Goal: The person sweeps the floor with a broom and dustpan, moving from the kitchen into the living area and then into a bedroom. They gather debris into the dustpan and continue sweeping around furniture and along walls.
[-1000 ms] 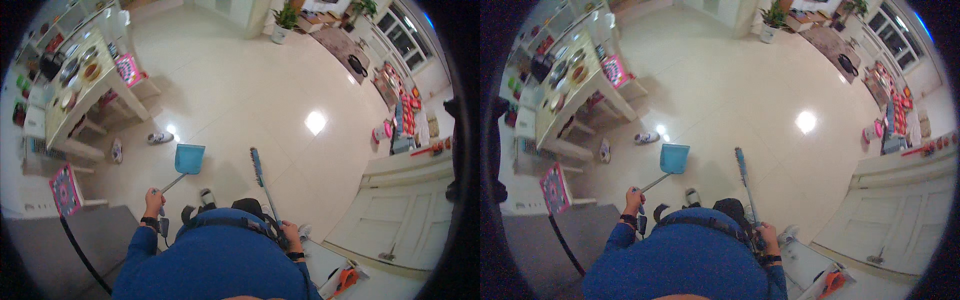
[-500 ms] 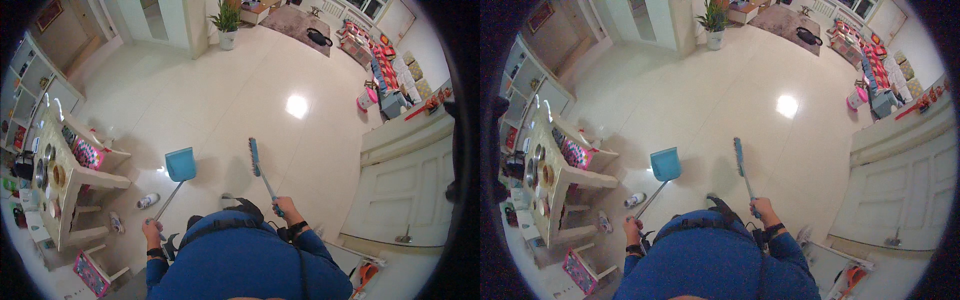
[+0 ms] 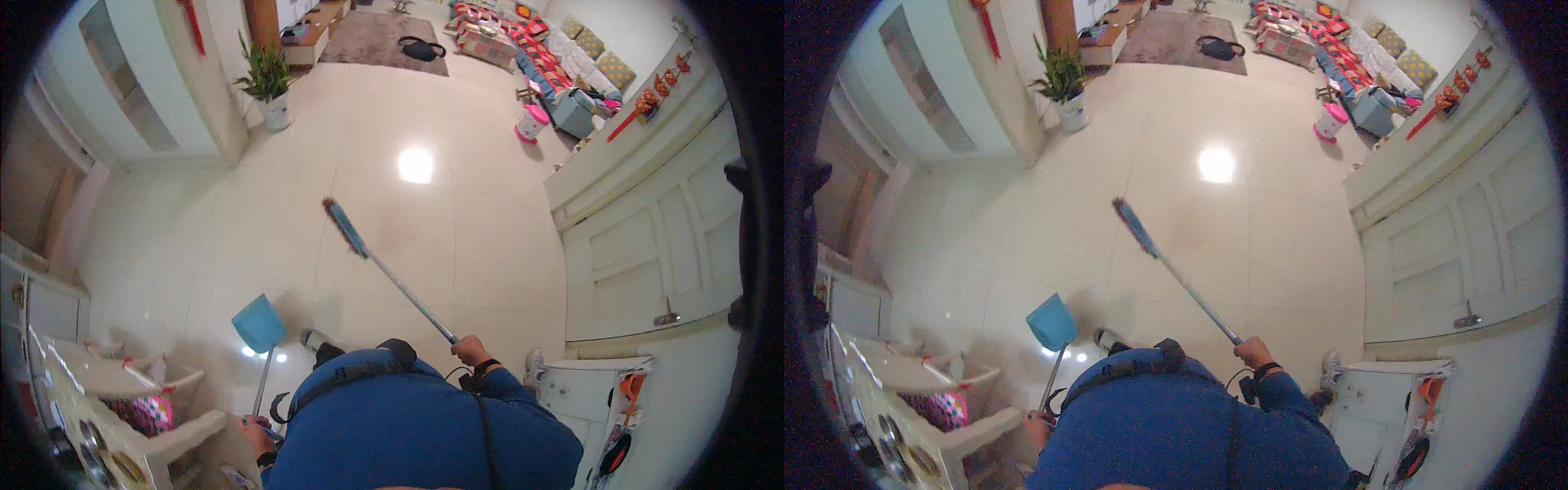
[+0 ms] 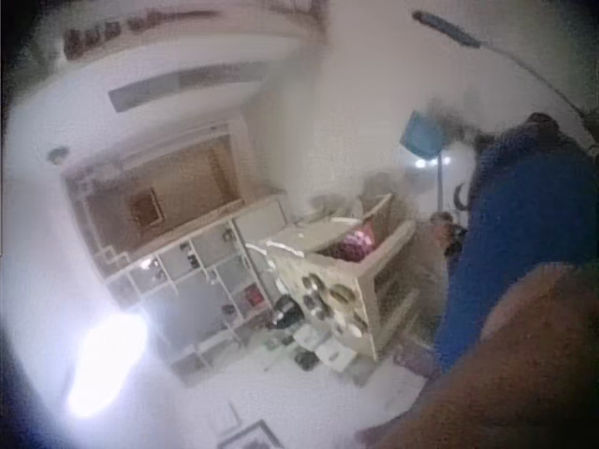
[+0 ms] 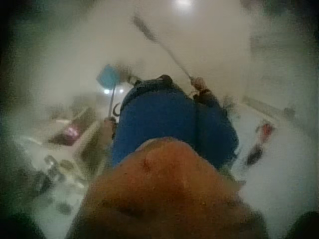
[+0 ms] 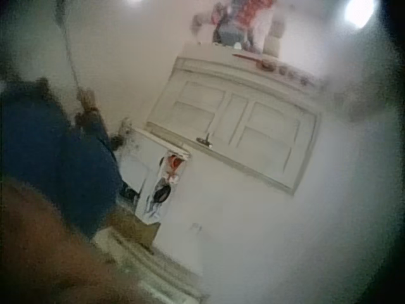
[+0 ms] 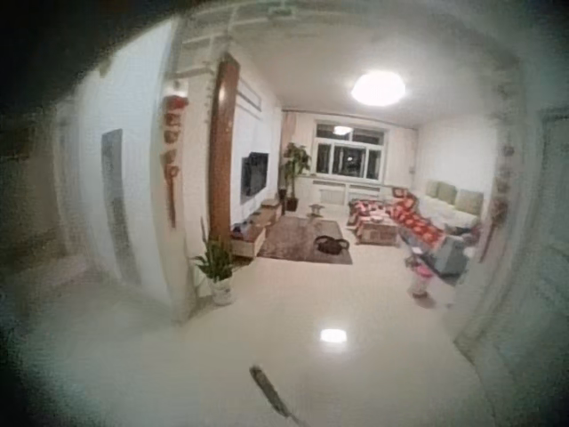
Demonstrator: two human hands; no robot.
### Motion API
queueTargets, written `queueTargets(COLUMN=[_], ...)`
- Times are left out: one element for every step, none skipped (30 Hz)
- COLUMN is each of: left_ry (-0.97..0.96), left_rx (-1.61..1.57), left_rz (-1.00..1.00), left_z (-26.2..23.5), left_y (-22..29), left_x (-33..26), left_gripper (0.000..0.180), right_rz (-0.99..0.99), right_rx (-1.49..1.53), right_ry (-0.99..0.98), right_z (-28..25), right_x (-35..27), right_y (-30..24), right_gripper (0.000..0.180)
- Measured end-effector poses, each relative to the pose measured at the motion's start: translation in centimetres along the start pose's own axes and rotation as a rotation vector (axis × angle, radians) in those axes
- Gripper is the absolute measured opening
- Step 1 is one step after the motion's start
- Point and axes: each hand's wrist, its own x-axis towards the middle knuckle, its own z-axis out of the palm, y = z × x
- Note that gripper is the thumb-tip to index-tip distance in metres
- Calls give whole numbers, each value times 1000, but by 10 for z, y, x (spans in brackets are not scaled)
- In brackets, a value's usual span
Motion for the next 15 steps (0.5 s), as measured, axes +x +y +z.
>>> queueTargets(left_ry=[-4, -22, -39, -67, -93, -62, -97, -119, -158, -130, -115, -114, -141, -179, -180], left_rx=[-48, -72, -117, -138, -144, -29, -53, -70, -143, -131, -180, -247, -260, -299, -364], left_rz=[-94, -107, -192, -200, -215, -212, -221, -235, -221, -269, -284, -298, -371, -436, -514], left_z=[7, 16, 25, 32, 34, 38, 39, 42, 47, 52, 58, 62, 70, 79, 88], left_y=[15, 32, 51, 68, 86, 102, 114, 126, 135, 140, 143, 145, 146, 149, 154], left_x=[22, 46, 70, 85, 102, 119, 131, 146, 161, 176, 185, 195, 203, 210, 219], left_gripper=[6, 4, 4, 4, 3, 3, 3, 3, 3, 3, 3, 3, 4, 6, 7], right_rz=[217, 215, 206, 193, 189, 216, 238, 258, 276, 294, 300, 307, 311, 334, 309], right_rx=[110, 27, -2, -33, -67, -63, -58, -52, -52, -54, -60, -80, -105, -131, -154], right_ry=[85, 108, 154, 181, 197, 178, 160, 166, 136, 128, 122, 107, 93, 80, 79], right_z=[-5, -2, -3, -6, -4, -2, 0, 4, 6, 9, 8, 7, 2, -7, -18], right_x=[7, 12, 15, 14, 12, 9, 5, 2, 2, 1, 5, 12, 24, 38, 54], right_y=[-11, -27, -41, -49, -59, -65, -70, -74, -78, -81, -85, -91, -99, -107, -116], right_gripper=[31, 36, 37, 37, 38, 38, 38, 38, 38, 38, 37, 37, 36, 35, 34])
